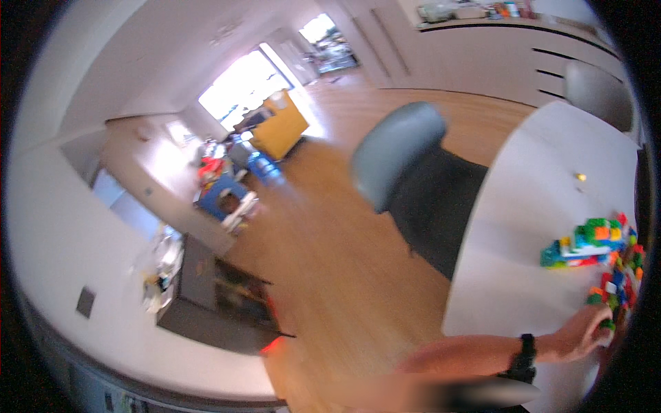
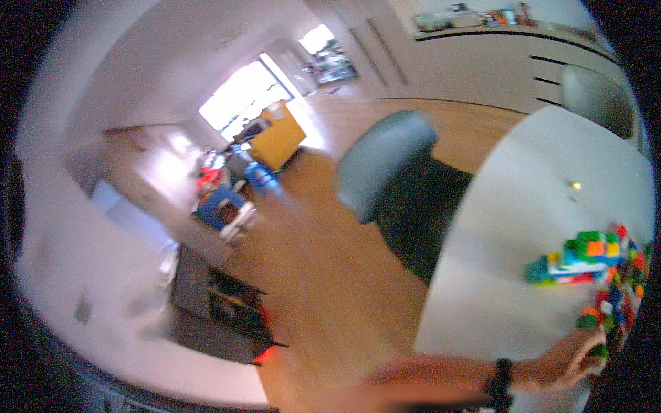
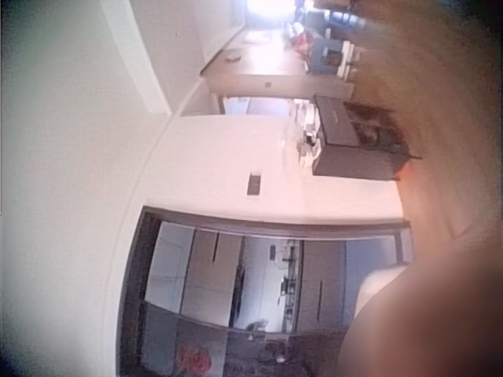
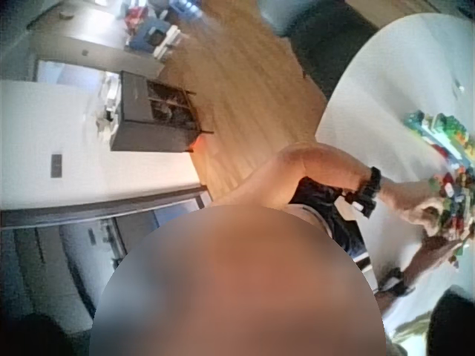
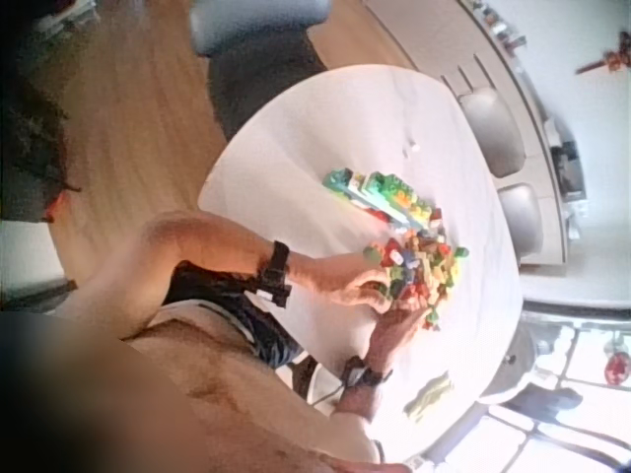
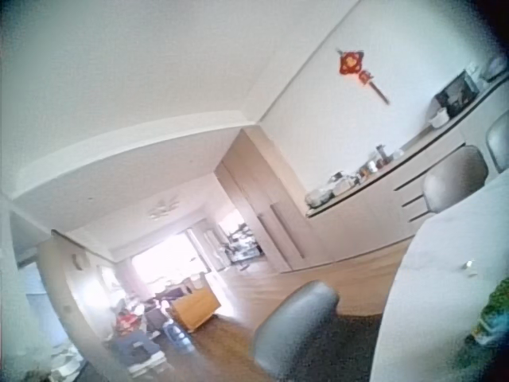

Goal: Assemble interlocking plastic toy blocks on a table.

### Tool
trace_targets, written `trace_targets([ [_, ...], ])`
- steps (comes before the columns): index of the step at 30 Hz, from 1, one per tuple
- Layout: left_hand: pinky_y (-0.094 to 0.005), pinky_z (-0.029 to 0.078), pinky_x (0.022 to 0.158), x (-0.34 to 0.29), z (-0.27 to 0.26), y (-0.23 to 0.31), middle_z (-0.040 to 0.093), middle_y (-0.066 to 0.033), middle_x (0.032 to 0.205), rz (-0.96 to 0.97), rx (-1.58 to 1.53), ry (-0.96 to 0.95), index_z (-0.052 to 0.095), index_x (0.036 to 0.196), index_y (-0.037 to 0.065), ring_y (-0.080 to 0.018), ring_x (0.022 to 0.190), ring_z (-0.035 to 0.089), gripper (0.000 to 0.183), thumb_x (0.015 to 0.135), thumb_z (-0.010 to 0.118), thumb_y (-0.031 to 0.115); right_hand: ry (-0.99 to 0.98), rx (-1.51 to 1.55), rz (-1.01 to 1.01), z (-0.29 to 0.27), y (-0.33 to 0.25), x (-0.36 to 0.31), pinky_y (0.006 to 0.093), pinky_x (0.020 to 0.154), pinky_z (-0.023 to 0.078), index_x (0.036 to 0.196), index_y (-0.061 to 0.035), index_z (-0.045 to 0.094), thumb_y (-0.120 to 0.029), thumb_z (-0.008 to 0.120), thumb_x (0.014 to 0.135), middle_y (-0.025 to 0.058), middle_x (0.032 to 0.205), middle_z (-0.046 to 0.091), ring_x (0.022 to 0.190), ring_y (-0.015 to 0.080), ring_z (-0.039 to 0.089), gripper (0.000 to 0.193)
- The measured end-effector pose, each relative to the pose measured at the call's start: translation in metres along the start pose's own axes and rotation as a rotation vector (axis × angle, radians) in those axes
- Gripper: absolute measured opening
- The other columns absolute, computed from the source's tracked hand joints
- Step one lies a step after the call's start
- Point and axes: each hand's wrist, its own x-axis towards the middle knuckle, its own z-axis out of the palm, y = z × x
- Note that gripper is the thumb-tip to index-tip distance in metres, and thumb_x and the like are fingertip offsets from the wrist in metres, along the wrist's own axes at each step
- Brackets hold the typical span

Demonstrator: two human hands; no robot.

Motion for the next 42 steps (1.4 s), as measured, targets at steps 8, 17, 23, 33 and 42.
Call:
trace_targets([
  [8,-0.0233,0.049,0.070,-0.002,-0.098,0.058,0.065,-0.0003,0.090,-0.446,-0.196,0.047,0.065,0.122,-0.001,-0.0053,0.081,0.057,0.041,0.104,0.067,0.036,-0.067,0.561,0.290,0.022,-0.106,0.007,0.0333,0.070,0.059,0.113,-0.0001,0.061,-0.046,0.049,0.110,0.0069,0.084,0.060,0.073,0.0166,0.065,0.047],
  [17,-0.0244,0.049,0.070,-0.001,-0.074,0.063,0.068,-0.0038,0.089,-0.311,-0.077,-0.045,0.065,0.122,-0.003,-0.0072,0.080,0.058,0.040,0.106,0.066,0.034,-0.219,0.353,0.190,0.007,-0.129,-0.015,0.0293,0.073,0.060,0.132,0.0045,0.048,-0.032,0.070,0.102,0.0086,0.093,0.066,0.083,0.0129,0.070,0.052],
  [23,-0.0236,0.046,0.063,-0.003,-0.073,0.066,0.066,-0.0020,0.084,-0.246,0.085,-0.018,0.068,0.115,-0.002,-0.0061,0.073,0.056,0.039,0.107,0.062,0.036,-0.219,0.305,0.094,0.012,-0.122,-0.020,0.0297,0.062,0.057,0.126,0.0072,0.054,-0.025,0.065,0.105,0.0087,0.091,0.066,0.076,0.0122,0.067,0.040],
  [33,-0.0204,0.046,0.058,0.004,-0.081,0.072,0.068,-0.0001,0.088,-0.386,-0.120,0.054,0.067,0.125,0.005,-0.0048,0.072,0.061,0.045,0.111,0.049,0.044,-0.216,0.499,0.201,0.012,-0.127,-0.012,0.0308,0.074,0.060,0.144,0.0083,0.048,-0.021,0.053,0.109,0.0096,0.095,0.070,0.081,0.0141,0.070,0.046],
  [42,-0.0234,0.045,0.053,0.007,-0.084,0.071,0.069,-0.0038,0.091,-0.546,-0.284,0.105,0.064,0.117,0.009,-0.0107,0.071,0.065,0.051,0.107,0.049,0.058,0.035,0.627,0.235,-0.003,-0.119,0.007,0.0301,0.062,0.061,0.142,0.0064,0.052,-0.028,0.060,0.107,0.0093,0.089,0.068,0.069,0.0128,0.069,0.050],
])
